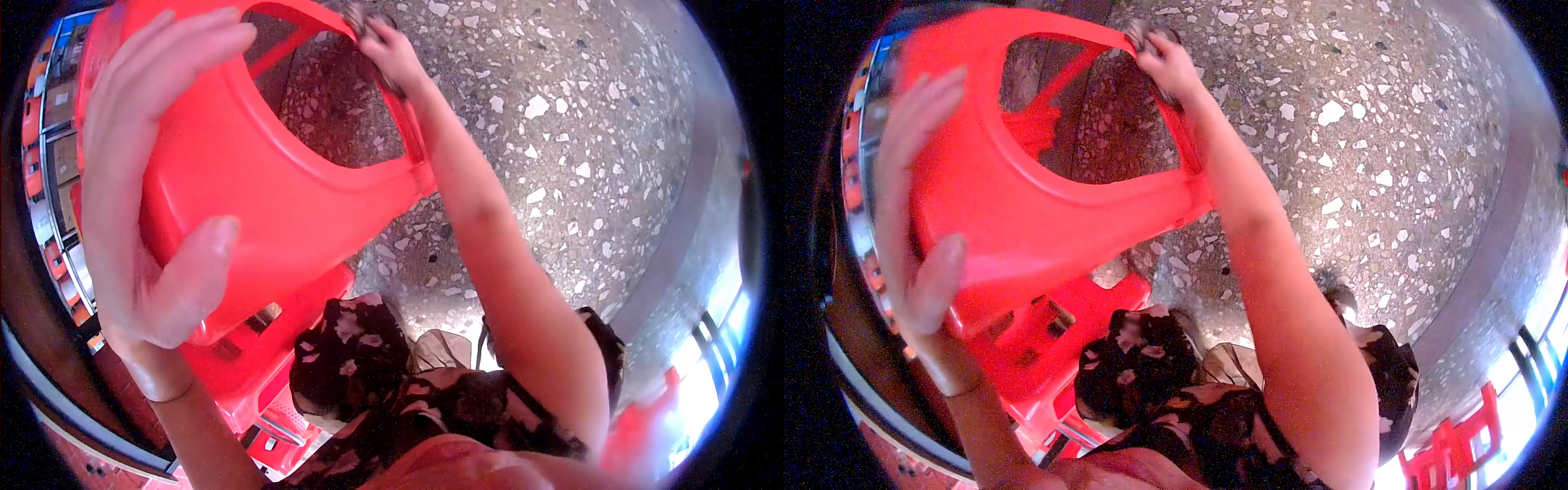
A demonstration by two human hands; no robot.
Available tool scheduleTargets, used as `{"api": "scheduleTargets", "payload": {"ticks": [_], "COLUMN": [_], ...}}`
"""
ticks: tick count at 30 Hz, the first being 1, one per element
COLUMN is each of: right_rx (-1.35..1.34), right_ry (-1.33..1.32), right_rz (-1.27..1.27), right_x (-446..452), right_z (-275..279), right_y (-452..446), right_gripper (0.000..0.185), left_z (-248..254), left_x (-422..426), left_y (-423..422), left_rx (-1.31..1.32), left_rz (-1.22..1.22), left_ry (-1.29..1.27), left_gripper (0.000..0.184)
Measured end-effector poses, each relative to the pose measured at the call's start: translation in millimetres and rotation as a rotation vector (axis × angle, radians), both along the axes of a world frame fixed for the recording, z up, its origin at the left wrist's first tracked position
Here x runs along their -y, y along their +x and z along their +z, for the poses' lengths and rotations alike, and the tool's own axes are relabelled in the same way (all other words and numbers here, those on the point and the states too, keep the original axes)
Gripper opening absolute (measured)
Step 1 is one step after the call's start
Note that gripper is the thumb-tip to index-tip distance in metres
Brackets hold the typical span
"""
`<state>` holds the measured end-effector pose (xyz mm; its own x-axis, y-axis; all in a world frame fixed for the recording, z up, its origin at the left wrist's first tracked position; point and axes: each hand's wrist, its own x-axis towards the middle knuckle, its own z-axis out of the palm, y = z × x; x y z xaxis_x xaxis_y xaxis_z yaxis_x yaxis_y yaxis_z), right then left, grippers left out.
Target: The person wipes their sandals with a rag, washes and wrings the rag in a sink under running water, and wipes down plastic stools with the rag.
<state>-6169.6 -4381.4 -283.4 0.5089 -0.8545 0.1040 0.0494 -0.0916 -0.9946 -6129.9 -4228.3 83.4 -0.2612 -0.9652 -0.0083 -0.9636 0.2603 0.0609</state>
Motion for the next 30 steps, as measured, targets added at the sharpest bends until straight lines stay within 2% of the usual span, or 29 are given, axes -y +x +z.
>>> {"api": "scheduleTargets", "payload": {"ticks": [2, 4, 5, 6, 7, 8, 10, 11, 12, 13, 14, 15, 17, 19, 21, 23, 25, 26, 27, 28, 29, 30], "right_rx": [-0.089, -0.079, -0.071, -0.069, 0.025, 0.035, -0.001, 0.057, -0.001, 0.005, 0.044, 0.052, 0.209, 0.354, 0.333, 0.355, 0.415, 0.039, -0.149, 0.243, 0.096, -0.027], "right_ry": [0.077, 0.037, -0.005, 0.084, 0.075, 0.123, 0.073, 0.223, 0.249, 0.146, 0.21, 0.373, -0.051, -0.276, -0.401, -0.601, -0.731, -0.972, -0.619, -0.557, -0.489, -0.556], "right_rz": [0.022, 0.02, 0.025, 0.026, 0.053, 0.093, 0.053, 0.02, -0.026, -0.05, -0.133, -0.032, -0.05, 0.046, 0.17, 0.057, -0.069, -0.157, -0.002, -0.227, -0.114, -0.092], "right_x": [29, 13, 0, -28, -49, -72, -129, -152, -171, -186, -208, -220, -240, -235, -213, -180, -116, -77, -45, -22, -10, -28], "right_z": [-3, -2, 2, 27, 6, 5, 2, 4, 11, 18, 18, 51, 77, 133, 180, 229, 252, 250, 265, 247, 237, 244], "right_y": [30, 18, 5, -25, -39, -63, -100, -112, -123, -135, -137, -149, -150, -144, -133, -112, -69, -42, -23, 4, 12, -2], "right_gripper": [0.053, 0.053, 0.053, 0.053, 0.052, 0.051, 0.052, 0.05, 0.046, 0.04, 0.036, 0.032, 0.032, 0.034, 0.039, 0.041, 0.035, 0.028, 0.026, 0.041, 0.043, 0.035], "left_z": [-1, -13, -11, -8, -5, -3, 6, 8, 4, -2, -6, -11, -18, -23, -27, -28, -39, -35, -27, -22, -21, -20], "left_x": [-1, -7, -1, 11, 16, 14, 9, 6, 2, 1, 2, 5, 7, 5, 1, -3, -9, -9, -9, -8, -10, -10], "left_y": [-2, -10, -2, 15, 26, 28, 28, 31, 34, 44, 54, 65, 89, 98, 90, 63, 76, 63, 39, 25, 24, 22], "left_rx": [0.024, -0.247, -0.251, -0.51, -0.763, -0.761, -0.152, -0.046, -0.025, -0.061, -0.109, -0.146, -0.213, -0.228, -0.193, -0.123, -0.129, -0.129, -0.138, -0.145, -0.144, -0.141], "left_rz": [-0.024, 0.168, 0.17, 0.544, 0.928, 0.932, 0.869, 0.925, 0.906, 0.874, 0.833, 0.794, 0.73, 0.691, 0.68, 0.668, 0.44, 0.441, 0.571, 0.699, 0.701, 0.713], "left_ry": [0.007, -0.205, -0.213, -0.341, -0.463, -0.466, -0.14, -0.097, -0.104, -0.127, -0.147, -0.153, -0.163, -0.159, -0.175, -0.192, -0.193, -0.194, -0.19, -0.183, -0.181, -0.172], "left_gripper": [0.076, 0.074, 0.074, 0.073, 0.072, 0.072, 0.068, 0.074, 0.074, 0.074, 0.073, 0.073, 0.074, 0.074, 0.074, 0.071, 0.07, 0.07, 0.071, 0.071, 0.071, 0.071]}}
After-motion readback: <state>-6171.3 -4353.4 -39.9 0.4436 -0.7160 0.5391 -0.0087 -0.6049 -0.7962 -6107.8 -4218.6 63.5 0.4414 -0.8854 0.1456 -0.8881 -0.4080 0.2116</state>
